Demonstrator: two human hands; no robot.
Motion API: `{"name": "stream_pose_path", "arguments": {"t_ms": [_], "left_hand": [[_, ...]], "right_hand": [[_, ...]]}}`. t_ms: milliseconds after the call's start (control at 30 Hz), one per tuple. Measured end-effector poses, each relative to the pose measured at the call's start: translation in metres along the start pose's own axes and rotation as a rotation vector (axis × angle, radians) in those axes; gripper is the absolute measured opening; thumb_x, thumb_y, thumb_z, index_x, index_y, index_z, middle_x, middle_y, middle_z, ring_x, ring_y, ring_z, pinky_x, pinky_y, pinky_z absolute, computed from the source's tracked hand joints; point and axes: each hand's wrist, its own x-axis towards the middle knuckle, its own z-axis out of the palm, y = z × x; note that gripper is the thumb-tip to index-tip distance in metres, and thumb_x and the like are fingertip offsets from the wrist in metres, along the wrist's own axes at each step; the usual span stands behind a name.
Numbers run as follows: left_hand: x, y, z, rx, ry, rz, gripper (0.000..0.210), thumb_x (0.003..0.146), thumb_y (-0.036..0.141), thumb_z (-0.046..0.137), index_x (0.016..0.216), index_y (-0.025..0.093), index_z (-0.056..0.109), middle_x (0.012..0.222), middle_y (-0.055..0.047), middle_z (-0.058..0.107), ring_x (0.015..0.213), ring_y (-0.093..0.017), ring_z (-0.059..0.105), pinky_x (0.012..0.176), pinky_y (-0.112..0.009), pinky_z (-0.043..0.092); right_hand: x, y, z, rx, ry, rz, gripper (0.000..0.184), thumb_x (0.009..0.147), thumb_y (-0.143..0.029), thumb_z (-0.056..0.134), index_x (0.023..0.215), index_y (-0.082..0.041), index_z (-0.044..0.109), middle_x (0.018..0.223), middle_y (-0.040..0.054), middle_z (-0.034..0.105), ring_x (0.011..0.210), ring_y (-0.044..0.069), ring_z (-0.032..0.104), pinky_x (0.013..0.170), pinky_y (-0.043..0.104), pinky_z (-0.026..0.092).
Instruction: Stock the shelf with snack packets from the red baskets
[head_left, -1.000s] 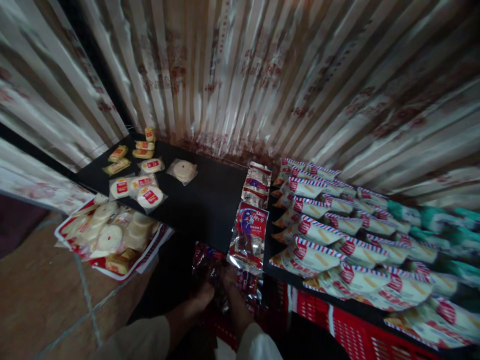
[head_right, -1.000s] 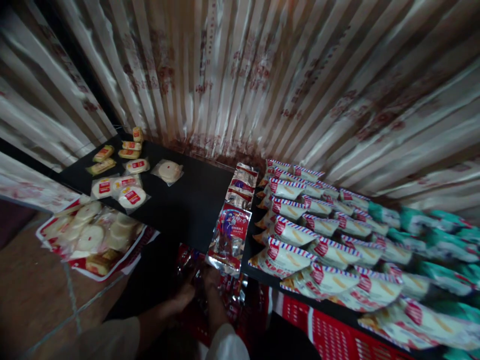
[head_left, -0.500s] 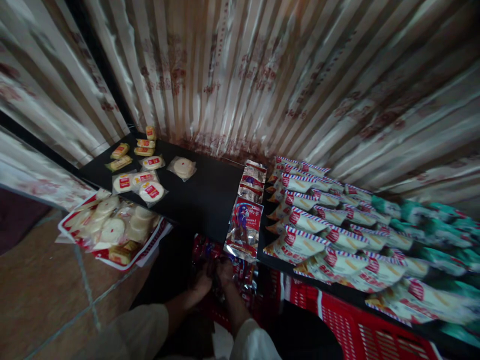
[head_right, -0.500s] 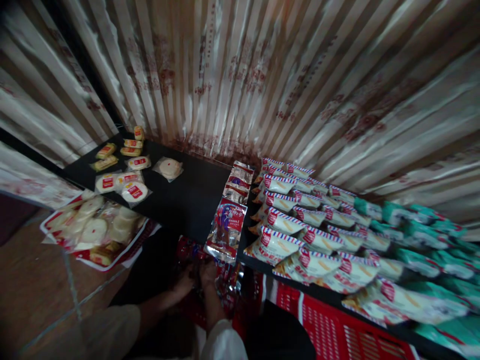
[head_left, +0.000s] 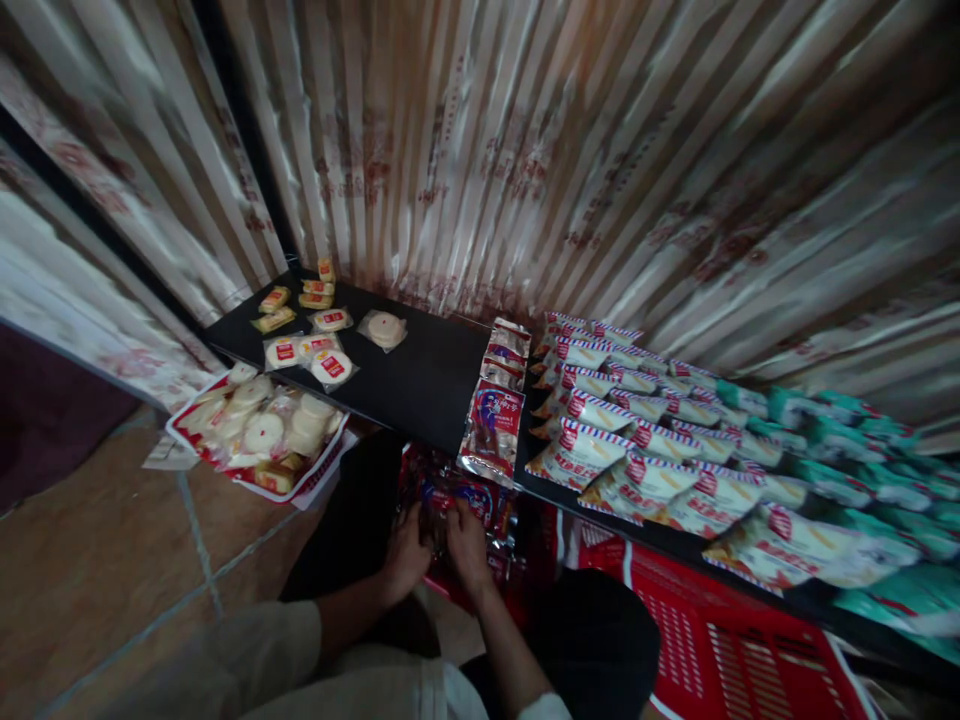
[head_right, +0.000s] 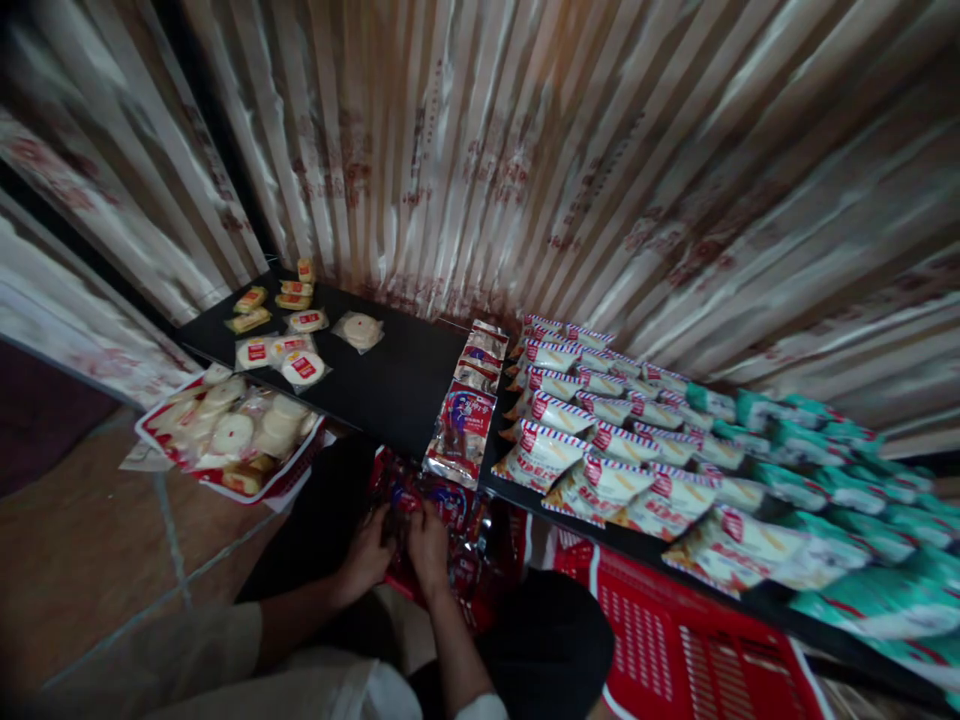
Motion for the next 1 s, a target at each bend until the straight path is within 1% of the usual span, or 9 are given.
{"name": "stream_pose_path", "arguments": {"t_ms": [100, 233, 300, 400, 467, 567, 700, 833, 1000], "left_hand": [[-0.007, -0.001, -0.009, -0.071, 0.021, 0.087, 0.058, 0.067, 0.012, 0.053, 0.125, 0.008, 0.047, 0.132, -0.016, 0.048, 0.125, -0.023, 0.041, 0.108, -0.031, 0.026], [-0.009, 0.001, -0.020, -0.313, 0.012, 0.111, 0.058, 0.072, 0.022, 0.056, 0.127, 0.010, 0.041, 0.122, -0.014, 0.056, 0.112, -0.021, 0.053, 0.099, -0.032, 0.037], [-0.008, 0.006, -0.028, -0.426, -0.004, 0.137, 0.054, 0.072, 0.026, 0.060, 0.122, 0.012, 0.046, 0.113, -0.011, 0.062, 0.103, -0.020, 0.058, 0.093, -0.031, 0.042], [-0.007, 0.022, -0.041, -0.506, -0.073, 0.160, 0.039, 0.070, 0.033, 0.064, 0.103, 0.013, 0.057, 0.098, -0.009, 0.067, 0.090, -0.021, 0.062, 0.082, -0.029, 0.047], [-0.007, 0.034, -0.049, -0.512, -0.125, 0.143, 0.035, 0.068, 0.038, 0.066, 0.092, 0.013, 0.061, 0.087, -0.008, 0.068, 0.083, -0.021, 0.063, 0.076, -0.028, 0.047], [-0.007, 0.049, -0.055, -0.528, -0.170, 0.130, 0.036, 0.066, 0.042, 0.067, 0.087, 0.013, 0.060, 0.078, -0.005, 0.067, 0.074, -0.019, 0.062, 0.068, -0.027, 0.046], [-0.003, 0.060, -0.053, -0.553, -0.103, 0.149, 0.033, 0.065, 0.040, 0.069, 0.082, 0.014, 0.058, 0.072, -0.003, 0.064, 0.068, -0.015, 0.060, 0.062, -0.024, 0.044], [0.003, 0.073, -0.048, -0.578, -0.063, 0.151, 0.031, 0.067, 0.040, 0.066, 0.084, 0.015, 0.058, 0.071, -0.002, 0.063, 0.062, -0.013, 0.058, 0.057, -0.022, 0.044], [0.014, 0.096, -0.043, -0.627, -0.104, 0.143, 0.035, 0.070, 0.040, 0.061, 0.095, 0.016, 0.054, 0.071, 0.000, 0.060, 0.049, -0.009, 0.052, 0.042, -0.019, 0.040]], "right_hand": [[-0.009, -0.014, -0.018, 0.039, -0.005, -0.056, 0.034, 0.082, -0.040, 0.033, 0.081, -0.020, 0.060, 0.075, 0.0046, 0.065, 0.070, 0.018, 0.059, 0.069, 0.027, 0.043], [-0.013, -0.035, -0.043, 0.204, -0.002, -0.102, 0.036, 0.081, -0.050, 0.036, 0.074, -0.020, 0.056, 0.068, 0.0018, 0.062, 0.064, 0.016, 0.056, 0.062, 0.026, 0.042], [-0.013, -0.045, -0.053, 0.302, -0.010, -0.103, 0.037, 0.079, -0.053, 0.040, 0.076, -0.020, 0.057, 0.068, 0.0013, 0.062, 0.065, 0.016, 0.056, 0.062, 0.025, 0.043], [-0.009, -0.056, -0.064, 0.408, -0.035, -0.103, 0.039, 0.079, -0.054, 0.043, 0.084, -0.018, 0.059, 0.075, 0.0030, 0.065, 0.072, 0.018, 0.058, 0.066, 0.026, 0.045], [-0.003, -0.059, -0.066, 0.408, -0.011, -0.098, 0.041, 0.079, -0.055, 0.043, 0.082, -0.018, 0.060, 0.075, 0.0035, 0.066, 0.071, 0.018, 0.058, 0.065, 0.026, 0.045], [0.007, -0.061, -0.066, 0.357, 0.056, -0.094, 0.044, 0.080, -0.057, 0.039, 0.079, -0.018, 0.060, 0.070, 0.0027, 0.065, 0.065, 0.016, 0.057, 0.061, 0.025, 0.044], [0.019, -0.062, -0.067, 0.308, 0.102, -0.113, 0.044, 0.081, -0.055, 0.038, 0.085, -0.018, 0.061, 0.074, 0.0034, 0.066, 0.067, 0.017, 0.057, 0.062, 0.025, 0.044], [0.026, -0.069, -0.069, 0.279, 0.165, -0.160, 0.045, 0.081, -0.052, 0.041, 0.102, -0.017, 0.060, 0.089, 0.0062, 0.068, 0.081, 0.019, 0.060, 0.072, 0.028, 0.046], [0.035, -0.074, -0.063, 0.252, 0.275, -0.220, 0.056, 0.080, -0.047, 0.046, 0.128, -0.017, 0.044, 0.117, 0.0101, 0.060, 0.105, 0.021, 0.056, 0.088, 0.032, 0.044]]}}
